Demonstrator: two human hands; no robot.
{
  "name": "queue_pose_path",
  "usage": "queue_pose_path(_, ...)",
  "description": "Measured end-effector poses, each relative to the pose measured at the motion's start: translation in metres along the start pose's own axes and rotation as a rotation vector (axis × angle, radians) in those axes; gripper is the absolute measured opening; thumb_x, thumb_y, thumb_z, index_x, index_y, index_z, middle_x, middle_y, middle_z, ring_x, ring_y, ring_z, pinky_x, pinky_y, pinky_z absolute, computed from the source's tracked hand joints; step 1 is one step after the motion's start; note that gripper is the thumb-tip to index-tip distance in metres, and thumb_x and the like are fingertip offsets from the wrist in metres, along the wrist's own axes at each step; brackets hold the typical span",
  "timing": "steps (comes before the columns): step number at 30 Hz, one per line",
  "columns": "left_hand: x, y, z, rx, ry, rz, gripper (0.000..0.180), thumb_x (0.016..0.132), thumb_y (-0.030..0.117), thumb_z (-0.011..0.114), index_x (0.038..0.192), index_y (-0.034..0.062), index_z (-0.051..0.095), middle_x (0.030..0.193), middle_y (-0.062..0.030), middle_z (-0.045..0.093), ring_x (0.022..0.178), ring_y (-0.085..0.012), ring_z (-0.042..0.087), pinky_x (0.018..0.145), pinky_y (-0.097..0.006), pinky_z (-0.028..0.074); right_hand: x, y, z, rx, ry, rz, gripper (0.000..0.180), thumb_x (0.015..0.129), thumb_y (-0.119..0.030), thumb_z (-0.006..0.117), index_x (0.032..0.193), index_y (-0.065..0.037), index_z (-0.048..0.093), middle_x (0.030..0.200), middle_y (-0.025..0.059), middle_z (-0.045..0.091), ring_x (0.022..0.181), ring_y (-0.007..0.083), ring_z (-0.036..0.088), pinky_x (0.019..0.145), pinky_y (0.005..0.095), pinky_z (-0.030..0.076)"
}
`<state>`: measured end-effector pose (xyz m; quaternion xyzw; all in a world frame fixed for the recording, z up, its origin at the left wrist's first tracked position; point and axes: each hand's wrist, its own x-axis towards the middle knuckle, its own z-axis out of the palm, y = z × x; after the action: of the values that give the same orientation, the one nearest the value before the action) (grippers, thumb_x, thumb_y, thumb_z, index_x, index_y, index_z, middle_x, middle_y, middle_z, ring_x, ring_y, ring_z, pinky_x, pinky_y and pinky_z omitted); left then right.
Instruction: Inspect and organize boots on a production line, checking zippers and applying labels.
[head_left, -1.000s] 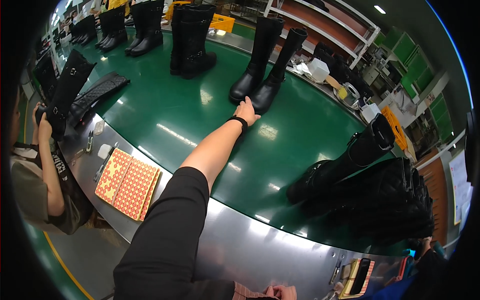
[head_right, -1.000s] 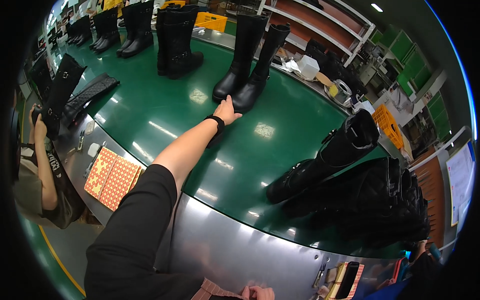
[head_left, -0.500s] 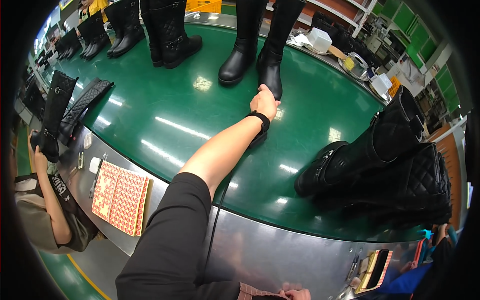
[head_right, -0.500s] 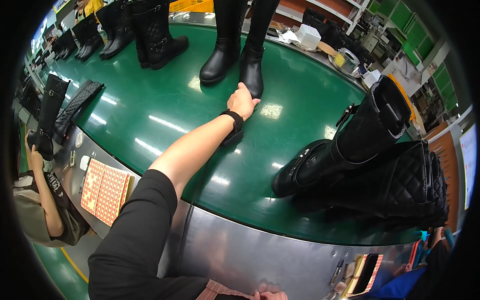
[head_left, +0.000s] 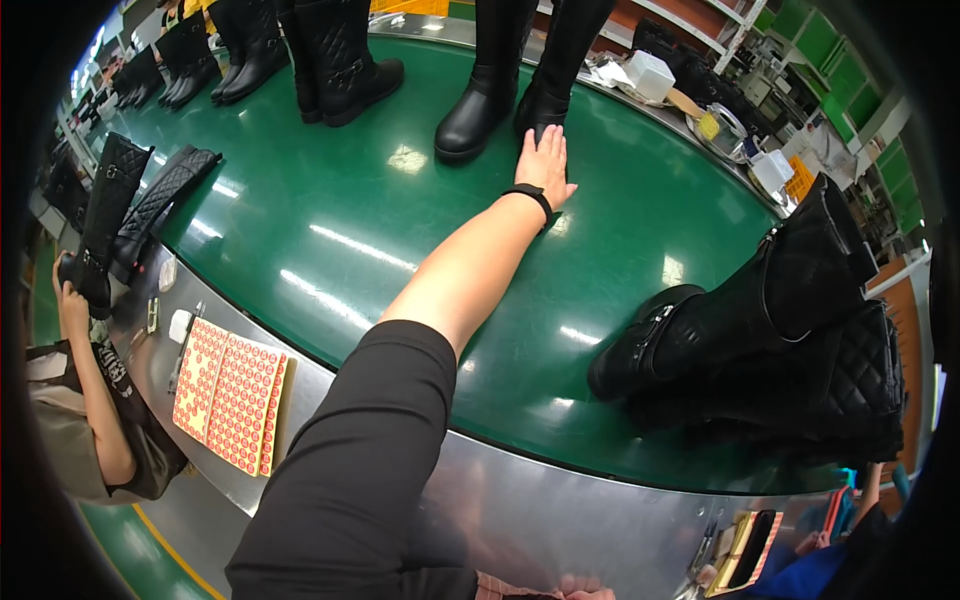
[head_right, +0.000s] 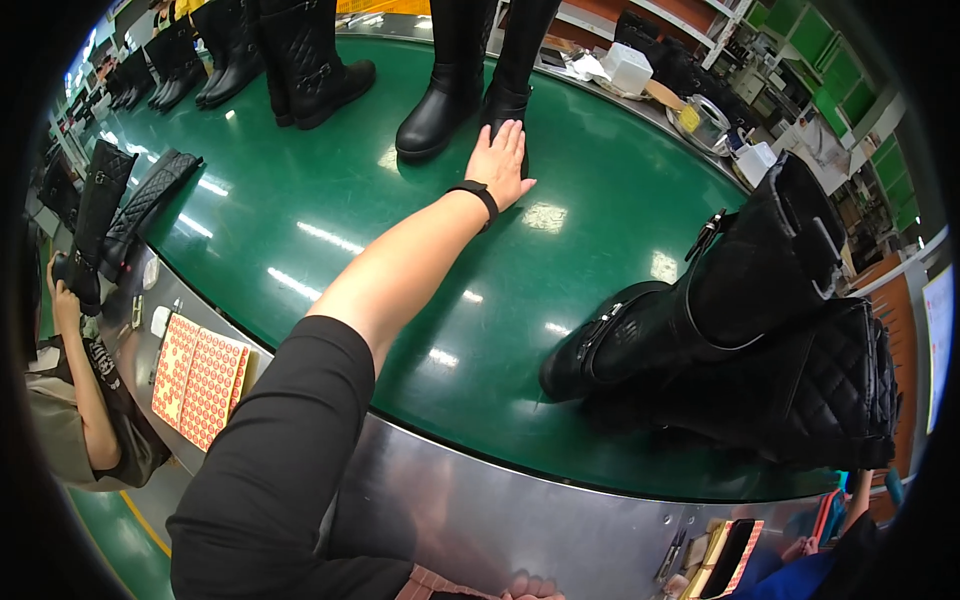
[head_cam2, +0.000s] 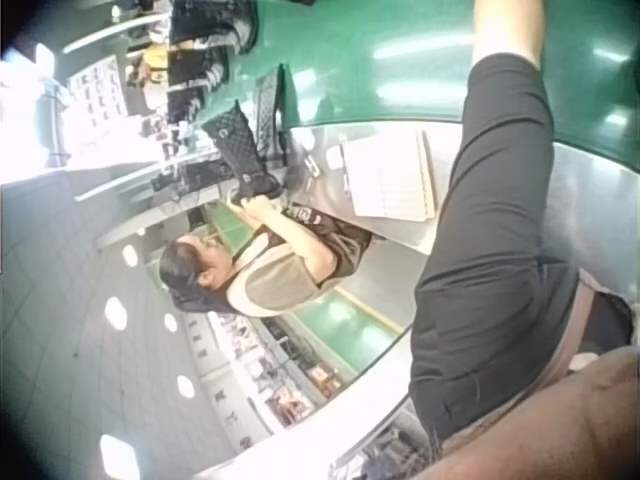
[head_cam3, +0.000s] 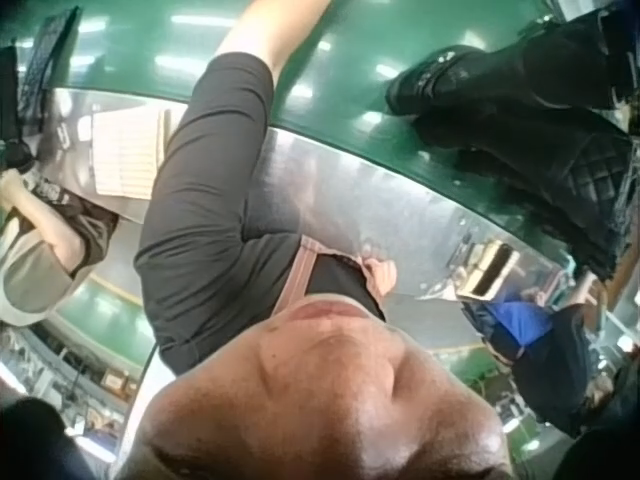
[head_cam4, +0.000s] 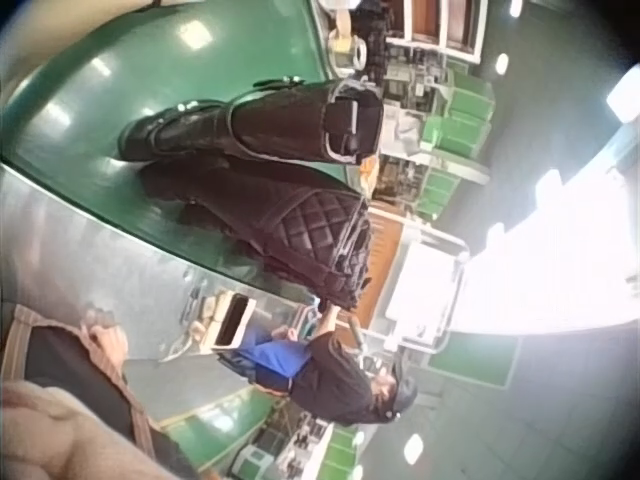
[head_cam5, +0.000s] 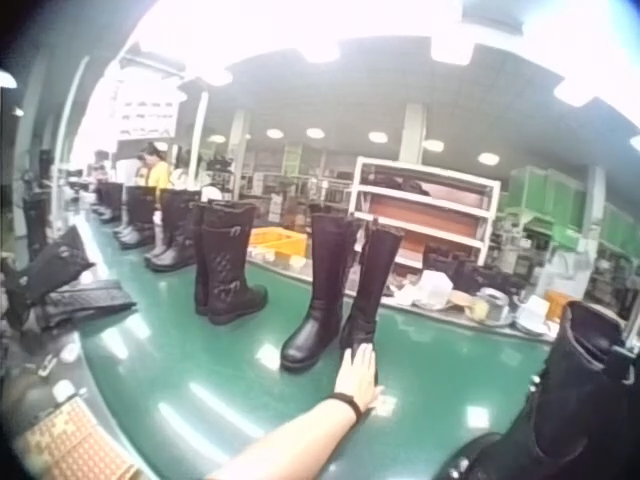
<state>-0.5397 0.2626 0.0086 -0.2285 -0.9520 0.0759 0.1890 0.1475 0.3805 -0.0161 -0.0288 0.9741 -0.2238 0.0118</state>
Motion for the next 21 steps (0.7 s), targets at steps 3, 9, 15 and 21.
queue_pose_path(3, 0.005, 0.008, 0.006, 0.02, 0.011, -0.089, 0.088, 0.092, 0.057, 0.053, 0.15, -0.0049, 0.03, 0.16, -0.0214, 0.022, 0.149, -0.0327, 0.018, 0.119, -0.044, 0.023, 0.018, -0.011, -0.018, -0.054, 0.026, -0.113, 0.015, 0.078, -0.01, 0.075, 0.09, -0.013, 0.068, 0.082, 0.007, 0.06, 0.073, 0.0299, 0.054, 0.065, 0.0416, 0.042)
queue_pose_path(9, -0.011, 0.023, 0.029, 0.017, 0.063, -0.047, 0.072, 0.094, 0.039, 0.053, 0.148, -0.0051, 0.035, 0.158, -0.0254, 0.024, 0.147, -0.0386, 0.021, 0.118, -0.047, 0.025, 0.04, -0.033, -0.018, 0.009, 0.212, -0.044, 0.015, 0.076, -0.009, 0.079, 0.084, -0.011, 0.067, 0.079, 0.006, 0.06, 0.069, 0.029, 0.054, 0.063, 0.0403, 0.042)
queue_pose_path(15, -0.034, 0.007, 0.026, -0.068, 0.098, 0.084, 0.053, 0.095, 0.018, 0.046, 0.145, -0.0007, 0.042, 0.155, -0.0223, 0.031, 0.144, -0.0397, 0.028, 0.113, -0.047, 0.035, 0.049, -0.048, -0.018, -0.088, 0.38, -0.052, 0.015, 0.074, -0.008, 0.08, 0.084, -0.013, 0.071, 0.078, 0.0043, 0.059, 0.067, 0.0267, 0.054, 0.061, 0.0396, 0.042)
queue_pose_path(21, -0.015, 0.004, 0.017, -0.048, 0.158, 0.066, 0.042, 0.094, 0.017, 0.05, 0.136, 0.0118, 0.054, 0.149, -0.0178, 0.041, 0.135, -0.0385, 0.041, 0.1, -0.053, 0.047, 0.046, -0.041, -0.018, -0.063, 0.337, -0.094, 0.018, 0.074, -0.008, 0.079, 0.089, -0.015, 0.072, 0.08, 0.0043, 0.06, 0.069, 0.027, 0.055, 0.062, 0.0394, 0.042)
